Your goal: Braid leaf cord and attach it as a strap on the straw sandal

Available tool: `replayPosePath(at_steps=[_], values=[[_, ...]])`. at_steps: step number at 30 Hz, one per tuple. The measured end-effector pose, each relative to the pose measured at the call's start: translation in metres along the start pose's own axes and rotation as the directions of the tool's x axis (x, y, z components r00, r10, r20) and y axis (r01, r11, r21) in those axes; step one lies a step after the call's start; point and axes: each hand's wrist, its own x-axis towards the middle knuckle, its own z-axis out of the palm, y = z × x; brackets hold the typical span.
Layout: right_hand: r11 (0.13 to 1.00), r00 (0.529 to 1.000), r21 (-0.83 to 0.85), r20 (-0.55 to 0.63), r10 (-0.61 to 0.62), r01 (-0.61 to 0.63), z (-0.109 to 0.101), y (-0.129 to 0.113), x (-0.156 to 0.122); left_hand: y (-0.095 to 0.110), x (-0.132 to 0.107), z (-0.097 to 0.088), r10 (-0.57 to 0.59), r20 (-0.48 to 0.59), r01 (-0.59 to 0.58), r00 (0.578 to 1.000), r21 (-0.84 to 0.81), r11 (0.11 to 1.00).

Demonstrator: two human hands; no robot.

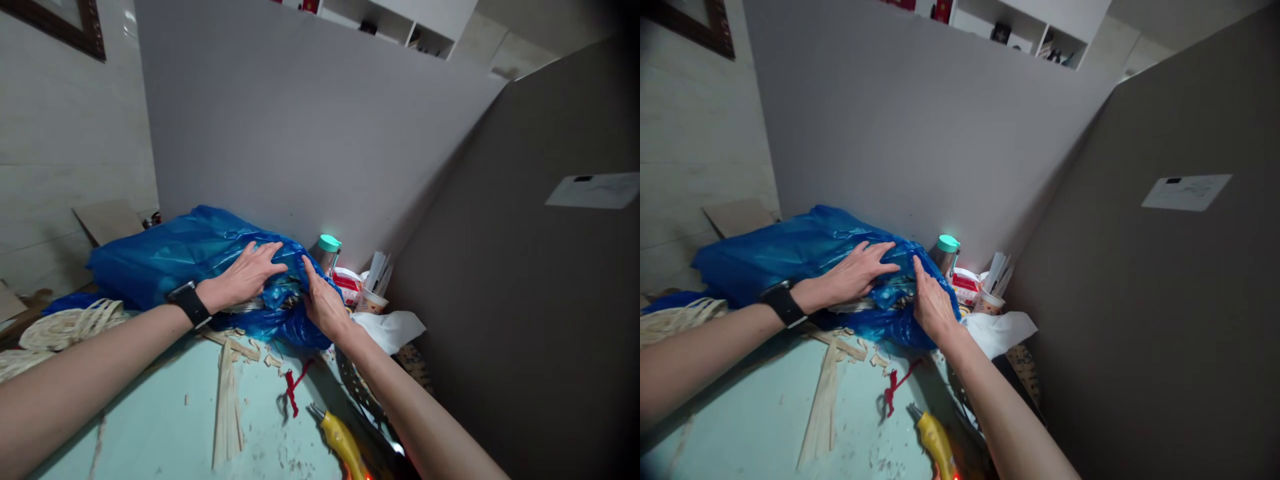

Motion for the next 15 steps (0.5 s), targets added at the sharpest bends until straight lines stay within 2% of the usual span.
replayPosePath(at_steps=[5,8,12,15], values=[[0.995,0.995,-0.046,0.054,-0.084,0.086,0.001,0.0,-0.012,-0.016,0.017,-0.005,-0.053,-0.024,0.053,0.998,0.025,0.998],[0.989,0.986,-0.075,0.117,-0.121,0.131,0.003,-0.001,-0.014,-0.023,0.028,-0.004,-0.131,-0.067,0.133,0.989,0.029,0.991],[0.987,0.984,-0.107,0.144,-0.103,0.119,0.006,-0.007,-0.006,-0.029,0.036,0.003,-0.255,-0.151,0.255,0.955,-0.019,0.967],[0.989,0.989,-0.127,0.139,-0.057,0.075,0.006,-0.012,0.002,-0.026,0.04,0.003,-0.304,-0.189,0.289,0.934,-0.102,0.952]])
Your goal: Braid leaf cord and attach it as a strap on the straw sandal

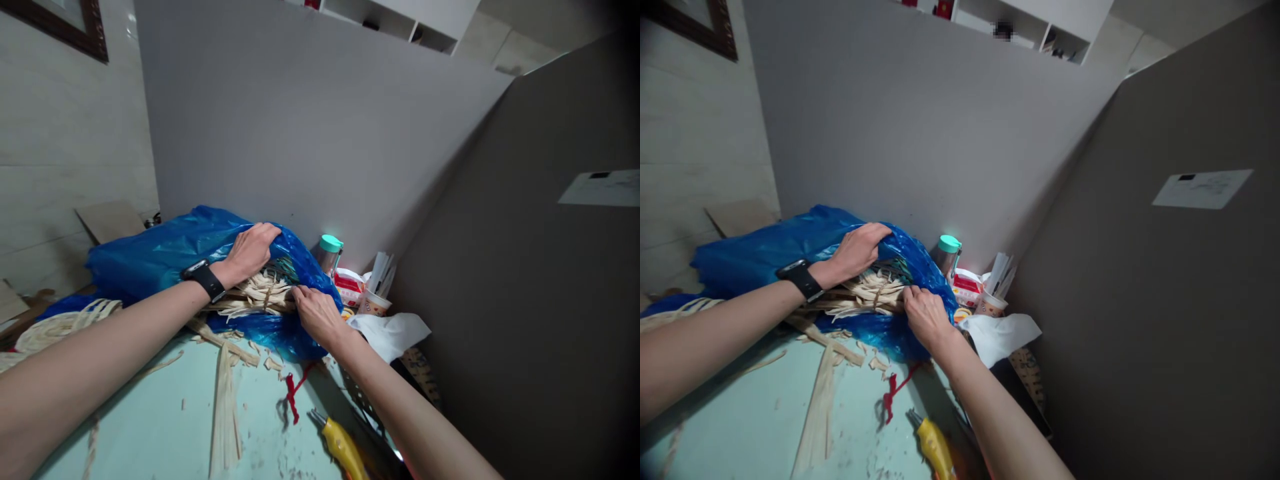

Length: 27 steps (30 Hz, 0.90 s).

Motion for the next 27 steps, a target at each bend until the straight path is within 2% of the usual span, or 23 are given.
replayPosePath(at_steps=[9,15,27], values=[[0.992,0.991,-0.004,0.025,0.128,-0.128,0.003,0.0,0.02,0.023,0.008,-0.02,-0.108,-0.024,0.099,0.994,-0.242,0.965],[0.988,0.985,0.016,0.082,0.154,-0.156,0.012,0.001,0.024,0.024,0.007,-0.02,-0.165,-0.014,0.153,0.986,-0.307,0.939],[0.974,0.986,0.165,0.087,0.143,-0.156,0.017,0.011,0.016,0.024,0.0,-0.016,-0.164,0.044,0.17,0.985,-0.327,0.93]])
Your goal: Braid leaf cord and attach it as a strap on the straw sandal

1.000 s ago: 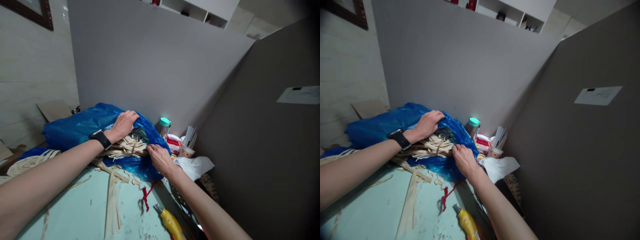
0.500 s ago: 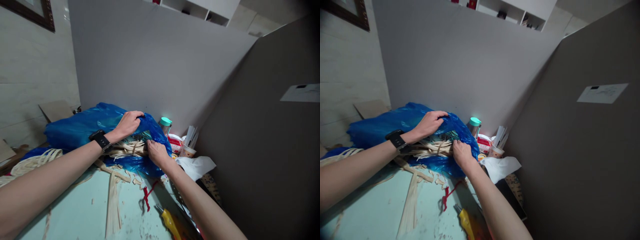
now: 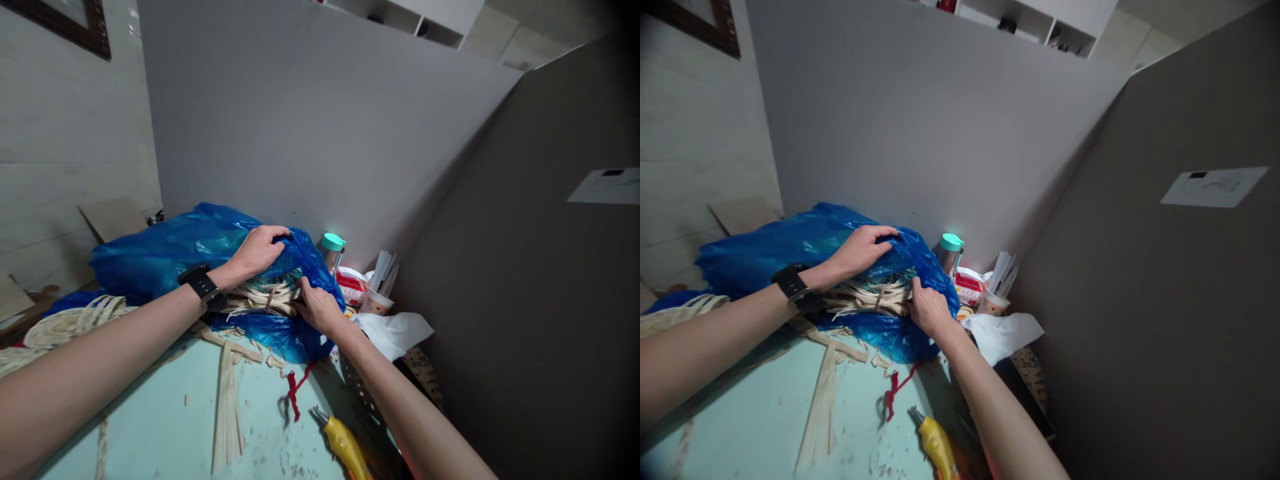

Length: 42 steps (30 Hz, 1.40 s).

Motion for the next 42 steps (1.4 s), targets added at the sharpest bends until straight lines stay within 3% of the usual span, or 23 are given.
replayPosePath(at_steps=[7,11,18,24,33,42], values=[[0.993,0.99,0.037,-0.08,0.114,-0.112,0.007,-0.003,-0.001,-0.002,-0.005,0.0,0.012,0.06,-0.014,0.998,0.033,0.999],[0.985,0.979,0.035,-0.107,0.173,-0.171,0.003,-0.003,-0.001,-0.003,-0.012,0.003,0.058,0.174,-0.072,0.983,0.071,0.995],[0.994,0.995,-0.042,-0.01,0.096,-0.097,-0.007,0.002,-0.003,-0.014,-0.046,0.025,0.075,0.397,-0.187,0.915,0.251,0.95],[0.992,0.997,-0.099,-0.022,0.07,-0.072,-0.008,0.002,-0.006,-0.015,-0.055,0.031,0.045,0.42,-0.206,0.907,0.345,0.916],[1.0,0.989,0.012,-0.15,0.013,-0.011,-0.012,0.011,-0.016,-0.014,-0.054,0.031,0.039,0.431,-0.219,0.902,0.376,0.9],[0.993,0.993,0.031,-0.025,-0.112,0.113,-0.023,0.025,-0.016,-0.018,-0.056,0.036,0.073,0.427,-0.256,0.901,0.389,0.885]])
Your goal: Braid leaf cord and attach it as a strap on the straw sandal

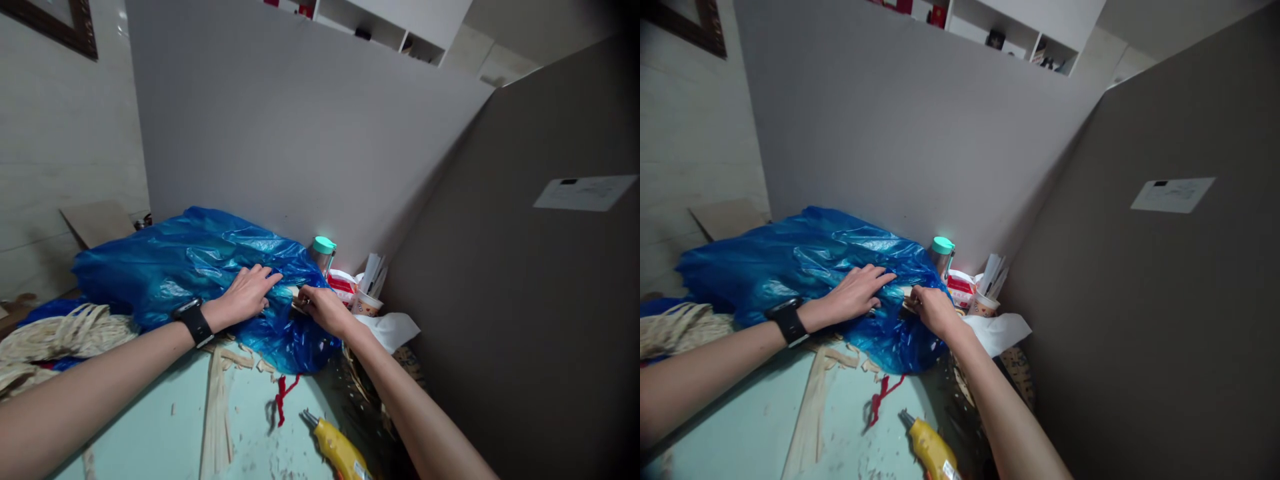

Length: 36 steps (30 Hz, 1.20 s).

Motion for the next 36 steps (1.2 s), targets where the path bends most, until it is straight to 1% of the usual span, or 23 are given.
replayPosePath(at_steps=[4,9,11,16,18,21,23,25,27,29,31,33,34,35,36], values=[[0.995,0.998,-0.074,-0.025,0.059,-0.06,-0.001,-0.007,0.001,0.002,-0.006,0.003,0.026,-0.032,-0.025,0.999,0.024,0.999],[0.984,0.982,-0.106,-0.135,0.128,-0.143,0.007,-0.016,0.004,0.017,-0.014,0.0,0.132,-0.093,-0.128,0.987,0.048,0.991],[0.985,0.978,-0.089,-0.16,0.131,-0.146,0.008,-0.016,0.004,0.023,-0.011,-0.001,0.141,-0.106,-0.136,0.984,0.058,0.989],[0.998,0.985,0.013,-0.159,0.062,-0.061,0.002,-0.005,-0.002,0.025,0.001,0.003,0.079,-0.118,-0.068,0.99,0.097,0.993],[0.997,0.98,0.062,-0.186,0.066,-0.056,-0.002,-0.001,-0.007,0.024,0.004,0.006,0.053,-0.125,-0.039,0.991,0.114,0.993],[0.99,0.959,0.131,-0.267,0.092,-0.058,-0.006,-0.002,-0.015,0.021,0.005,0.008,0.038,-0.131,-0.021,0.991,0.13,0.991],[0.982,0.942,0.182,-0.323,0.097,-0.039,-0.005,-0.006,-0.019,0.019,0.005,0.009,0.042,-0.133,-0.025,0.99,0.132,0.991],[0.968,0.924,0.251,-0.367,0.104,-0.01,-0.004,-0.01,-0.022,0.017,0.005,0.01,0.048,-0.139,-0.03,0.989,0.127,0.991],[0.94,0.904,0.341,-0.404,0.139,0.008,-0.004,-0.011,-0.024,0.012,0.005,0.012,0.052,-0.145,-0.035,0.988,0.116,0.993],[0.893,0.872,0.451,-0.439,0.217,0.005,-0.007,-0.008,-0.027,0.006,0.006,0.015,0.052,-0.15,-0.037,0.987,0.099,0.994],[0.821,0.815,0.57,-0.471,0.336,-0.009,-0.014,0.0,-0.034,-0.001,0.007,0.019,0.047,-0.151,-0.036,0.987,0.08,0.996],[0.728,0.724,0.685,-0.501,0.474,-0.003,-0.028,0.011,-0.044,-0.007,0.008,0.022,0.044,-0.152,-0.035,0.987,0.06,0.998],[0.677,0.666,0.735,-0.515,0.54,0.02,-0.037,0.017,-0.051,-0.009,0.009,0.024,0.043,-0.154,-0.036,0.987,0.051,0.998],[0.626,0.615,0.778,-0.522,0.591,0.059,-0.046,0.023,-0.057,-0.01,0.009,0.025,0.043,-0.157,-0.037,0.987,0.044,0.998],[0.572,0.575,0.813,-0.52,0.632,0.107,-0.056,0.027,-0.065,-0.01,0.009,0.025,0.045,-0.162,-0.039,0.986,0.037,0.999]])
